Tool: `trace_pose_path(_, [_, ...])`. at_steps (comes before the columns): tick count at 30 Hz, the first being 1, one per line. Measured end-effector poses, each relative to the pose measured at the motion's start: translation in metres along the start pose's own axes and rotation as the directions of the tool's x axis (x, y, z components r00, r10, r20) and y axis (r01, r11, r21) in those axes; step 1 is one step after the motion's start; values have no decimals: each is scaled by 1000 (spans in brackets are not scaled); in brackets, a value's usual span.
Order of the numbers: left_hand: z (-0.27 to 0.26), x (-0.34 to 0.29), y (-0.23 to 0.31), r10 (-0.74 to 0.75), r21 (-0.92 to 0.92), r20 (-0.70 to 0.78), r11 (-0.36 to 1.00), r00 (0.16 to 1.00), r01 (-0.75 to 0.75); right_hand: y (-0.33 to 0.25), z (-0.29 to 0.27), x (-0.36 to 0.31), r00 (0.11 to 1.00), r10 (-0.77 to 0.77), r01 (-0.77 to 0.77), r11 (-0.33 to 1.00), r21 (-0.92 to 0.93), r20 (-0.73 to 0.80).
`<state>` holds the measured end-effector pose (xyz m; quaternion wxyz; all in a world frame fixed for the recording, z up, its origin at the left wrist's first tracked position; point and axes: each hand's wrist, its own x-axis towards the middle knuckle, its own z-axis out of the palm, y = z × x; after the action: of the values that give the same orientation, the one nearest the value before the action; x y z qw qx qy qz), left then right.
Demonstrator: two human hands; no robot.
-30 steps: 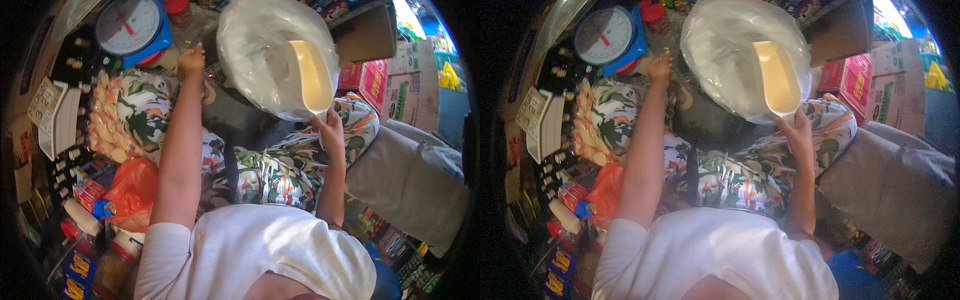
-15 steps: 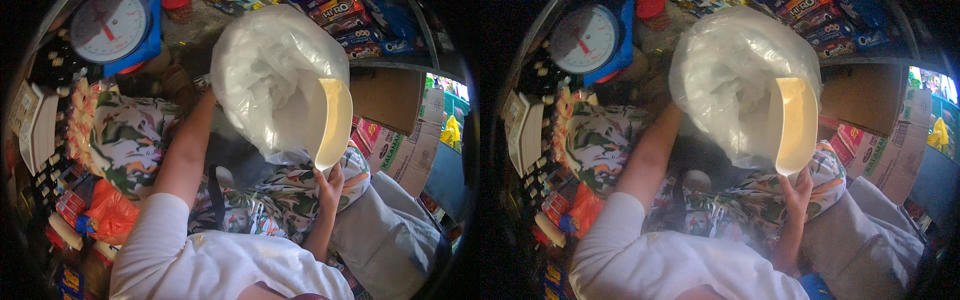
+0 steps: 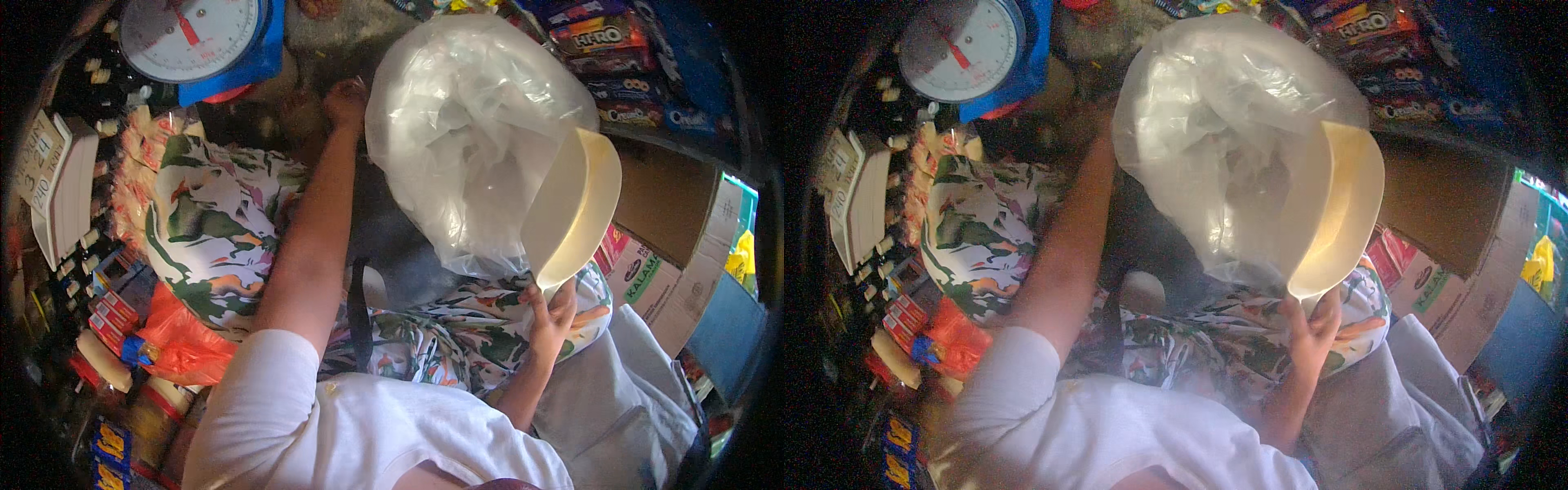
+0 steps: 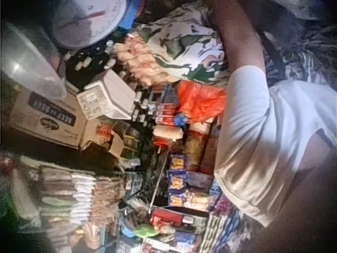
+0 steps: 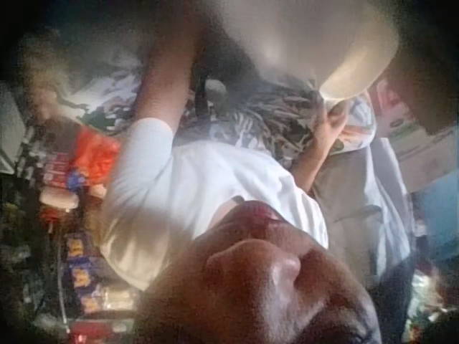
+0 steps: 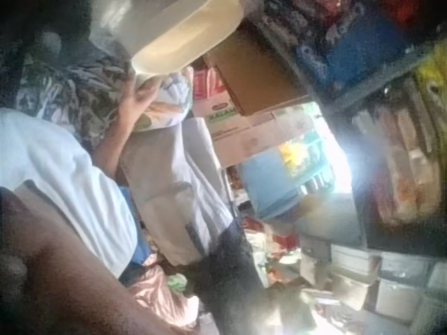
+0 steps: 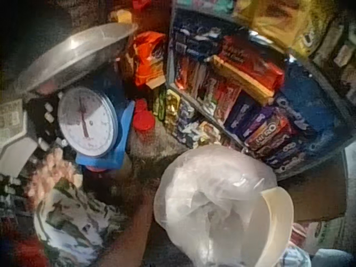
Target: The person scoops white granular material from a large sack into a small plastic bag using a scoop, then places the filled bag on a scale. The person repeats this scooping and weighing process multiple times in a small shop setting.
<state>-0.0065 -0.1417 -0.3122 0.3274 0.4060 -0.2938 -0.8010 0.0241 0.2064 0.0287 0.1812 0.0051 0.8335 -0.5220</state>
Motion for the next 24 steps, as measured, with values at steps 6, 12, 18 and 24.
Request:
trace_pose_path(6, [104, -79, 181, 224, 542, 372, 735, 901, -407, -23, 6, 10, 996, -34, 18, 982, 187, 83])
trace_pose_path(12, [143, -237, 229, -14, 600, 721, 513, 693, -614, -62, 45, 33, 964, -225, 169, 929, 329, 139])
trace_pose_path(18, [126, -294, 211, -117, 601, 719, 599, 685, -529, -69, 73, 37, 964, -244, 191, 912, 363, 106])
trace_pose_path(24, [121, -288, 198, 152, 283, 477, 906, 866, -315, -51, 75, 34, 967, -234, 200, 942, 268, 102])
